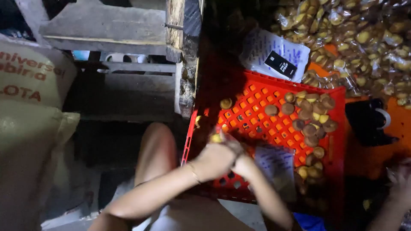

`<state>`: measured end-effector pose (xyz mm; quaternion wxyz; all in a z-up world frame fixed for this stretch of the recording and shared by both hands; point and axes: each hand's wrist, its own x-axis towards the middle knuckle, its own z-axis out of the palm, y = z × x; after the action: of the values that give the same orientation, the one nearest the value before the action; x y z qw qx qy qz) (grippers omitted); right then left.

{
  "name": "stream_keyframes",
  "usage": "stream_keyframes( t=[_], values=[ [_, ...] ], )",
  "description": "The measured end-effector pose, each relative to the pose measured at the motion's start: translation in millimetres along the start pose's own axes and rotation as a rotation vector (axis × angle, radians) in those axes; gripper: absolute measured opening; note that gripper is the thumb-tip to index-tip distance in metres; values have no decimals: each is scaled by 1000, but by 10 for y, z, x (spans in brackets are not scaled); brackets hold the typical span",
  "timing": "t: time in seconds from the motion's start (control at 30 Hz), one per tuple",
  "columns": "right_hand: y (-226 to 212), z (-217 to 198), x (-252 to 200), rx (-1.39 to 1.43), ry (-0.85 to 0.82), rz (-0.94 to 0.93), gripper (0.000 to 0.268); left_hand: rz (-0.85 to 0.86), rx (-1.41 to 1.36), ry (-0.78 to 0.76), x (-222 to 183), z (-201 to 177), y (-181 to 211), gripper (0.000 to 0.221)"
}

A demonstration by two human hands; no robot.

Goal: The person picks up baked goods from a red crate and places them into small plastic bags, occasionally moving the crate to access more items from a larger container.

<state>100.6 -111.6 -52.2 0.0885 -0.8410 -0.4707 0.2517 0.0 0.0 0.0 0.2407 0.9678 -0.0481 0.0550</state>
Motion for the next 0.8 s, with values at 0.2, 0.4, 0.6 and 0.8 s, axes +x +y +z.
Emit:
stream_keyframes(
  t=[0.2,0.4,0.6,0.8],
  values=[
    [960,-711,572,105,725,285,9,-170,-629,43,-132,-557,-331,61],
    [1717,-901,495,277,954,190,49,-156,-719,1,38,-804,-174,52],
    [151,-672,-370,598,259,-147,24,-136,-813,-78,332,-695,-238,49],
    [1307,-933,188,88,702,75,23,-108,-740,-88,535,-620,-343,56]
  ],
)
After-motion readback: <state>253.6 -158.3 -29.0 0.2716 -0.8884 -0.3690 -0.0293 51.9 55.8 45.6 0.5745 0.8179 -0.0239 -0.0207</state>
